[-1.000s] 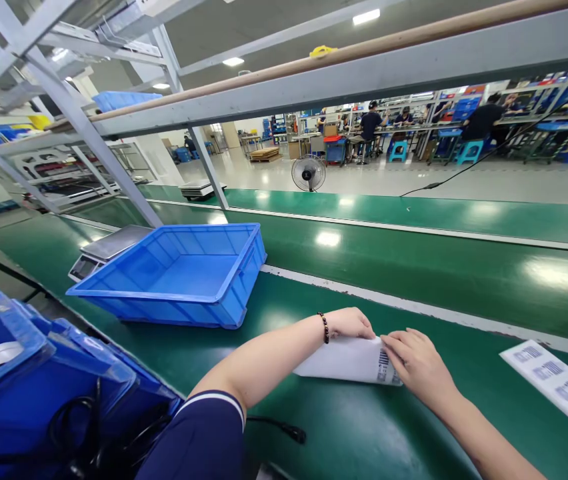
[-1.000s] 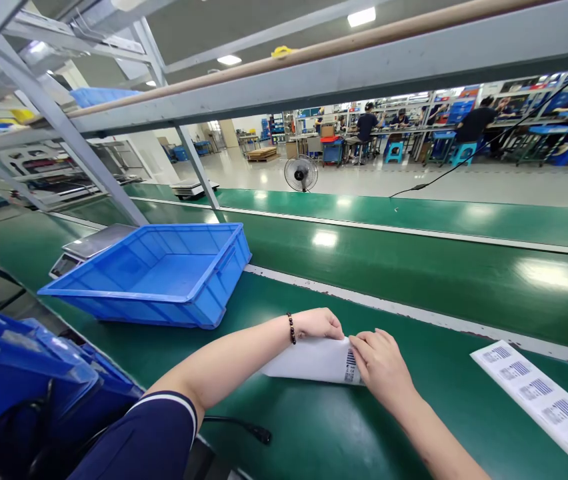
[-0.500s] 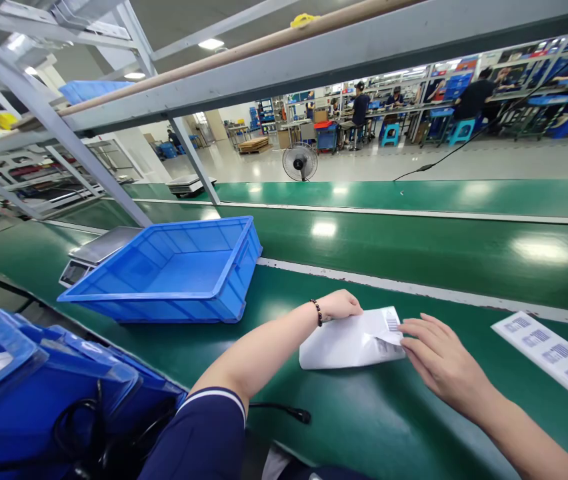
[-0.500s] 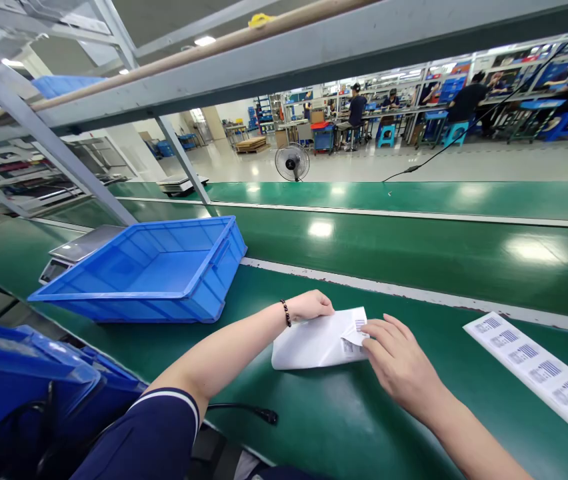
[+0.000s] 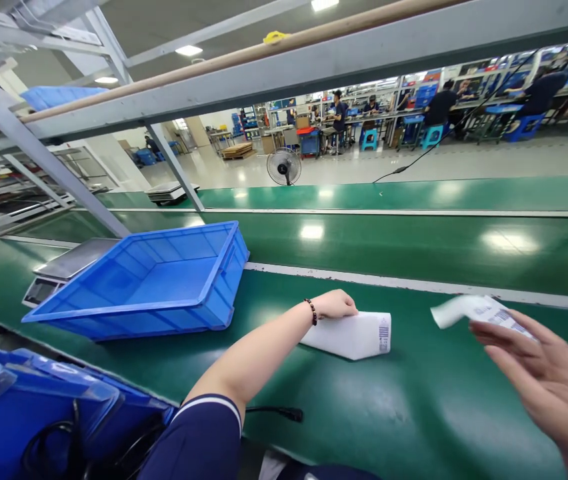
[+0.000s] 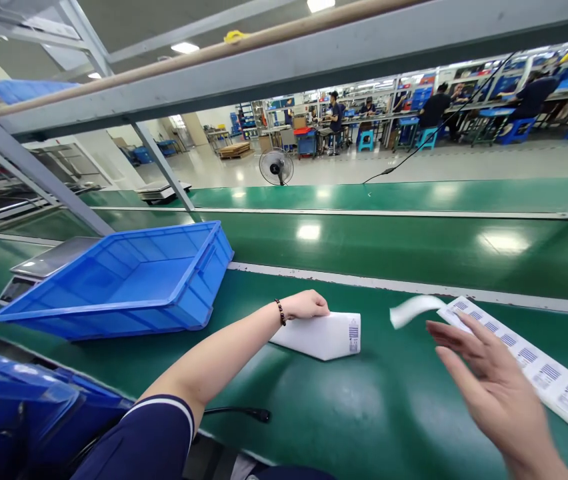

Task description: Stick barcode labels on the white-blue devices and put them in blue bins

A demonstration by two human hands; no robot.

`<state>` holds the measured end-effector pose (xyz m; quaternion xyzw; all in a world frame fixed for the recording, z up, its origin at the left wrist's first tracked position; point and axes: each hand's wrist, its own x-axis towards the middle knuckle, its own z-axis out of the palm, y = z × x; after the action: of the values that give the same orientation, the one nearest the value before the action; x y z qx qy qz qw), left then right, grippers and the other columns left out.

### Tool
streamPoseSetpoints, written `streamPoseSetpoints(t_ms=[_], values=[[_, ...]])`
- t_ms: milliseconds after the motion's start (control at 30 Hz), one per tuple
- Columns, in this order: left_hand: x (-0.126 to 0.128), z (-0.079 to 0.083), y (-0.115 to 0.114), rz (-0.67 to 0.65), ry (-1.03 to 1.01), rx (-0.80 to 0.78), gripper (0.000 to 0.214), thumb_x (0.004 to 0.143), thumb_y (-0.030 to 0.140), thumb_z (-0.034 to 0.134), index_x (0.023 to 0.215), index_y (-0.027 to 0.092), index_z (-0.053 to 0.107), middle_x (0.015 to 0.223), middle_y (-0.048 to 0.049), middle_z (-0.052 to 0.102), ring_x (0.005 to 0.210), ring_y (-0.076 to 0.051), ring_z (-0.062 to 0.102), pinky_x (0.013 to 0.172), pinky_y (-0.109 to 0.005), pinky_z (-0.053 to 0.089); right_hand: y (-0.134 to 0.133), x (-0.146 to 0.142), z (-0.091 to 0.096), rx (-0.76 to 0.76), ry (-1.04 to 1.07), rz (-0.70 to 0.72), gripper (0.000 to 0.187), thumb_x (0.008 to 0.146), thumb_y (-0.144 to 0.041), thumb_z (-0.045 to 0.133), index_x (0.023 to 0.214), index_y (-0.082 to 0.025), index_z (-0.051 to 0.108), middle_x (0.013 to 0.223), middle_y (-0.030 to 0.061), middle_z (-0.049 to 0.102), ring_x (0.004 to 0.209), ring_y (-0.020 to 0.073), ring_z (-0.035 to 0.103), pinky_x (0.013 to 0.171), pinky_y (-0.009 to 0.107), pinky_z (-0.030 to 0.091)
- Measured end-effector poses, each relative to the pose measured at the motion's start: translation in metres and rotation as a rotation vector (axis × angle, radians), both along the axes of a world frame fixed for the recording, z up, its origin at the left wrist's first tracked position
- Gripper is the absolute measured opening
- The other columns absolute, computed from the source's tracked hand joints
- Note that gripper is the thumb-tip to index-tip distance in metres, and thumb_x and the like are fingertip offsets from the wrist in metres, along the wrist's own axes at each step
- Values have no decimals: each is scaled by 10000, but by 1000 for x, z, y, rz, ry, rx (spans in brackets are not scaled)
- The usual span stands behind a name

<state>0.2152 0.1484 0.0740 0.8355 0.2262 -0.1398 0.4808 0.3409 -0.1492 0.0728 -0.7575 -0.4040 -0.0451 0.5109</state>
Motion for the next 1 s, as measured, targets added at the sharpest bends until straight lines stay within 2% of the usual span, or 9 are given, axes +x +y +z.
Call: streamPoseSetpoints(t_ms=[67,167,267,367,500,667,800,1000], values=[[5,3,-13,-43,-2,-24,146,747,255,605,645,152,622,563,57,532,517,-74,446,490,-208,311,19,-14,-1,-15,-53,54,685,854,-376,538,1446,-297,205,1113,88,641,1004,273,615,838,442,515],[9,6,-29,-85,-4,-57,154,752,260,580,649,155,625,559,56,522,504,-70,426,483,-204,303,44,-25,-10,-109,-305,166,695,893,-316,471,1470,-306,85,1186,83,605,1096,259,560,885,458,484],[9,7,-37,-99,-7,-78,158,755,268,572,662,153,627,567,56,521,506,-68,420,487,-200,308,58,-25,-20,-201,-391,249,641,915,-253,393,1469,-307,75,1126,66,624,987,211,612,796,383,532],[8,7,-38,-107,-9,-93,162,745,279,581,654,150,620,561,57,509,499,-63,404,481,-198,302,61,-23,-25,-259,-332,290,637,912,-222,374,1466,-311,73,1038,44,633,801,156,638,681,292,551],[7,5,-36,-105,-7,-119,171,729,298,581,640,154,604,532,60,476,475,-62,378,456,-201,277,58,-21,-24,-258,-322,325,614,917,-212,379,1456,-333,112,956,12,636,781,141,626,687,270,540],[8,4,-37,-104,0,-150,147,706,284,595,640,153,609,533,59,488,475,-62,387,453,-202,282,60,-19,-25,-251,-410,294,582,915,-195,376,1447,-299,163,916,12,637,746,135,635,645,241,539],[8,4,-39,-78,4,-168,132,698,254,606,616,150,601,523,61,494,474,-60,397,454,-198,292,62,-19,-28,-251,-540,275,583,920,-168,351,1455,-273,144,870,13,648,719,151,639,618,265,532],[7,1,-38,47,18,-201,148,712,256,596,609,151,581,510,59,489,457,-65,415,467,-208,337,63,-21,-37,-215,-695,307,629,909,-101,387,1466,-249,134,892,39,670,766,202,625,662,346,491]])
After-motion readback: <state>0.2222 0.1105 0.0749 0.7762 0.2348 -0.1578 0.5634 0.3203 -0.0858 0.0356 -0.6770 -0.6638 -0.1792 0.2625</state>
